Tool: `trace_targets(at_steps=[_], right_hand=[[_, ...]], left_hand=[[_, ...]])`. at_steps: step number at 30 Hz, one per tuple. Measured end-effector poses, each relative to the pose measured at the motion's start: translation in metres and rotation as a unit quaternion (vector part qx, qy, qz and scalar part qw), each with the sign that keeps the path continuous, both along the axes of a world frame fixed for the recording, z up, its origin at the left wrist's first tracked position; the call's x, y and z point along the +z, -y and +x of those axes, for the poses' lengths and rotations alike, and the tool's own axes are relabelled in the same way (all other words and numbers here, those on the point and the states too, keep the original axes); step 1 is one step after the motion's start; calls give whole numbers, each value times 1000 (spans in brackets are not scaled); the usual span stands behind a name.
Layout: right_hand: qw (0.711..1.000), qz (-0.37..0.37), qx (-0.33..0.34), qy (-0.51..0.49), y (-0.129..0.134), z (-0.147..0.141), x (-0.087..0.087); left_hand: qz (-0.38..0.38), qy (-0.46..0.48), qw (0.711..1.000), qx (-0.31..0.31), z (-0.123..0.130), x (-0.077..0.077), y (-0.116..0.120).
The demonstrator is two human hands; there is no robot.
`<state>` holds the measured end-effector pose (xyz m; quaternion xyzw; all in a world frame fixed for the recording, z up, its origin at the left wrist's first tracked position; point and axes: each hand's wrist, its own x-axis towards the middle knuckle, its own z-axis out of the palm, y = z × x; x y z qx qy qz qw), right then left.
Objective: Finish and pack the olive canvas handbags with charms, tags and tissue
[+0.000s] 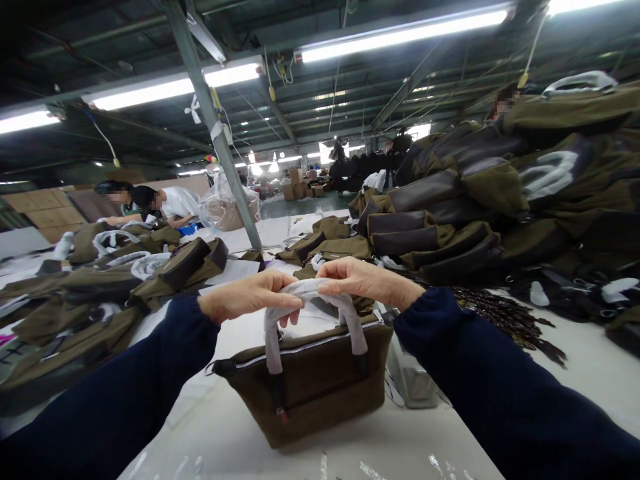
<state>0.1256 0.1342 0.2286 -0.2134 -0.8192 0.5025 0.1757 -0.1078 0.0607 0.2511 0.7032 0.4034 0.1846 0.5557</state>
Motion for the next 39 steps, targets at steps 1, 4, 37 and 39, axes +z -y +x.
trace_targets(at_steps=[1, 4, 37, 39], right_hand=[[1000, 15, 5, 25, -1, 2, 1], [991, 98, -12, 86, 0, 4, 1], [852, 243, -263, 382, 32, 1, -192], [856, 226, -275, 374, 27, 1, -194]], left_hand=[[-2, 1, 1000, 8, 3, 1, 1], [-8, 0, 999, 39, 6, 0, 8], [0, 110, 897, 428, -45, -25, 86], [5, 115, 900, 421, -42, -25, 87]])
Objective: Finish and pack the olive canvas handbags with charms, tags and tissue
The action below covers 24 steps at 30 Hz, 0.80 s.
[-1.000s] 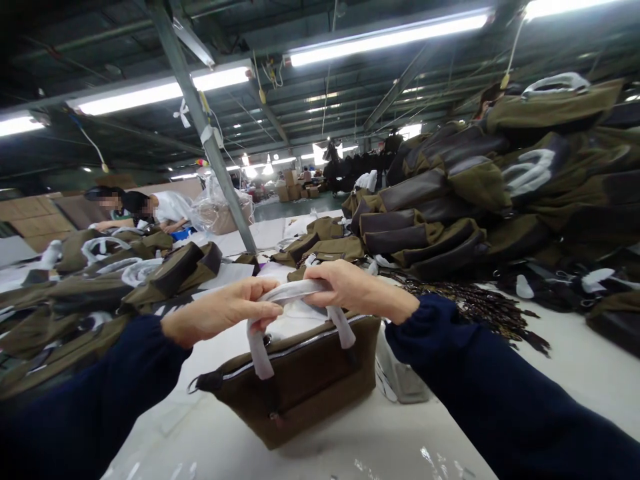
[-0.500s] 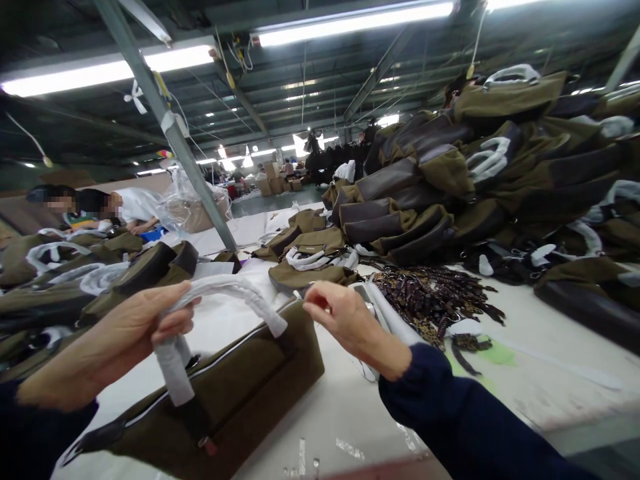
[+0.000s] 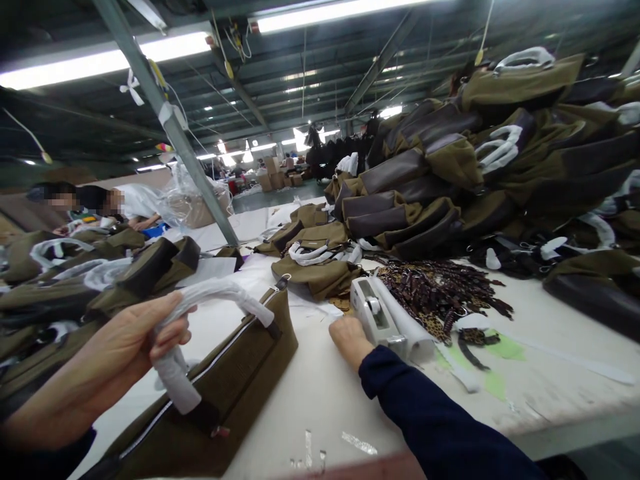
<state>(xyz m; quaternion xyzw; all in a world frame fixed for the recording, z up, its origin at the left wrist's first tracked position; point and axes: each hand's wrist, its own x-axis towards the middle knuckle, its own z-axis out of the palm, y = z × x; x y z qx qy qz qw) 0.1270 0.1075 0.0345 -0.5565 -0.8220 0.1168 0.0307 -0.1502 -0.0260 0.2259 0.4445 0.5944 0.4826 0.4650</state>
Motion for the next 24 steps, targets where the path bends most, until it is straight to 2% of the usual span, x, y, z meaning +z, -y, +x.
trace_targets(at_steps=[4, 8, 10, 12, 14, 15, 17, 20, 24], right_hand=[[996, -16, -9, -92, -2, 9, 6], [972, -54, 12, -227, 14, 15, 28], [930, -123, 30, -345, 28, 15, 44], [847, -221, 57, -479, 44, 8, 60], [767, -303, 90, -558, 58, -6, 76], [749, -327, 105, -566, 64, -16, 83], [733, -362, 118, -565, 72, -42, 97], [710, -394, 96, -576, 77, -85, 113], [660, -374, 93, -645, 76, -124, 126]], left_hand=[[9, 10, 1000, -8, 4, 0, -1], [7, 12, 1000, -10, 7, 0, -6], [3, 0, 1000, -20, 8, 0, -9], [0, -16, 999, -37, 10, 2, -10], [-1, -30, 998, -52, 10, 4, -10], [-3, -34, 998, -56, 10, 4, -9], [-8, -32, 998, -59, 9, 5, -7], [-2, -22, 999, -44, 6, 6, -2], [19, -22, 999, -39, 4, 8, 6]])
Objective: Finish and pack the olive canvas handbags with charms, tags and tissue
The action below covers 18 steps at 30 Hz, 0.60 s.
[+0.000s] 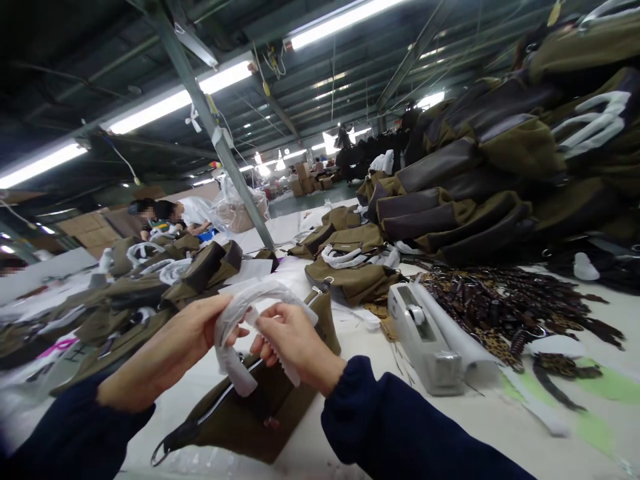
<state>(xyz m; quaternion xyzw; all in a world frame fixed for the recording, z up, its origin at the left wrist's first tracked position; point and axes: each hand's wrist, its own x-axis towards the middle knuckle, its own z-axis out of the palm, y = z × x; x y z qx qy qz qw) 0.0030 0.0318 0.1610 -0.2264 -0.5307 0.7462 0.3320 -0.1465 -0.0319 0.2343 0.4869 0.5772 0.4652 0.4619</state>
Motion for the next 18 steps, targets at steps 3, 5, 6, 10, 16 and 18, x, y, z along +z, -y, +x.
trace_targets(at_steps=[3, 5, 6, 10, 16, 18], right_hand=[[997, 5, -29, -66, -2, -10, 2], [996, 9, -32, -84, -2, -12, 1], [996, 13, -28, -86, -3, -12, 0], [997, 29, -2, -74, -6, -1, 1], [993, 112, 15, 30, -8, 43, 12], [989, 143, -16, 35, -7, 52, 16]], left_hand=[[0, -1, 1000, 29, -1, 0, 3], [2, 2, 999, 49, -2, -1, 2], [5, 3, 999, 45, -2, -2, 1], [44, -27, 999, 14, 0, -1, -6], [145, -133, 979, 54, -2, 12, -15], [175, -175, 967, 64, -4, 18, -18]])
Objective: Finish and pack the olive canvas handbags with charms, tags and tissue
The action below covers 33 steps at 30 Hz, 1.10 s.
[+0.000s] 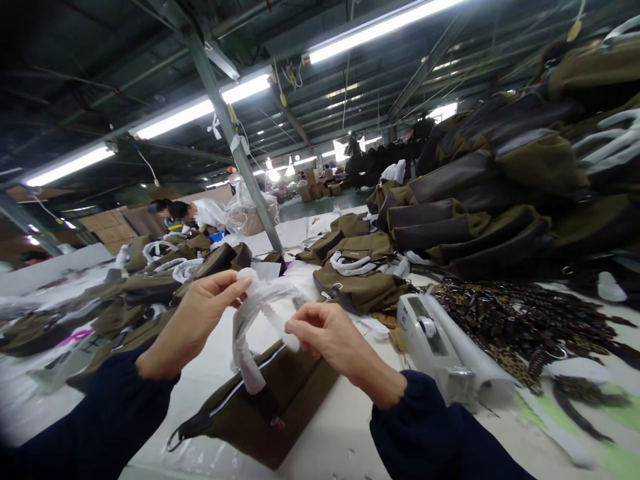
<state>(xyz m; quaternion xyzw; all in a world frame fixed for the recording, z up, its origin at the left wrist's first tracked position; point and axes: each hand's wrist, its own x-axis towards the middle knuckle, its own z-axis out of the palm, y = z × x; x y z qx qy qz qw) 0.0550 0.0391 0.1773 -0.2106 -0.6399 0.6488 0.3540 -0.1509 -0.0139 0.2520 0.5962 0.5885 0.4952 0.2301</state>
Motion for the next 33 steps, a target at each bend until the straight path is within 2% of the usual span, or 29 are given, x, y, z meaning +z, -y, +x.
trace_targets(at_steps=[3, 7, 11, 14, 17, 21, 25, 27, 30, 33], right_hand=[[999, 28, -32, -20, 2, 0, 1], [997, 20, -77, -9, 3, -14, -17], [1000, -2, -23, 10, 0, -35, -35], [999, 5, 20, 32, -3, -43, -38], [995, 80, 6, 64, -5, -32, -34], [980, 169, -71, 77, -1, -5, -14], [959, 221, -174, -40, 9, -4, 11], [966, 184, -145, -107, 12, -14, 19], [981, 75, -27, -176, 12, -28, 22], [971, 12, 48, -233, 9, -32, 19]], left_hand=[[-8, -7, 1000, -3, 0, 4, -4], [-52, 67, 996, -14, 1, -4, -5], [-74, 101, 992, -26, 0, -11, -6], [-77, 103, 991, -38, -1, -11, -7], [-55, 83, 995, -29, -3, -12, -7], [8, -4, 1000, 6, -5, -12, -4], [32, -95, 994, 42, 2, -5, 2], [28, -101, 994, 44, 7, 0, 5], [21, -68, 997, 26, 14, 7, 11], [-5, -31, 999, -9, 17, 11, 16]])
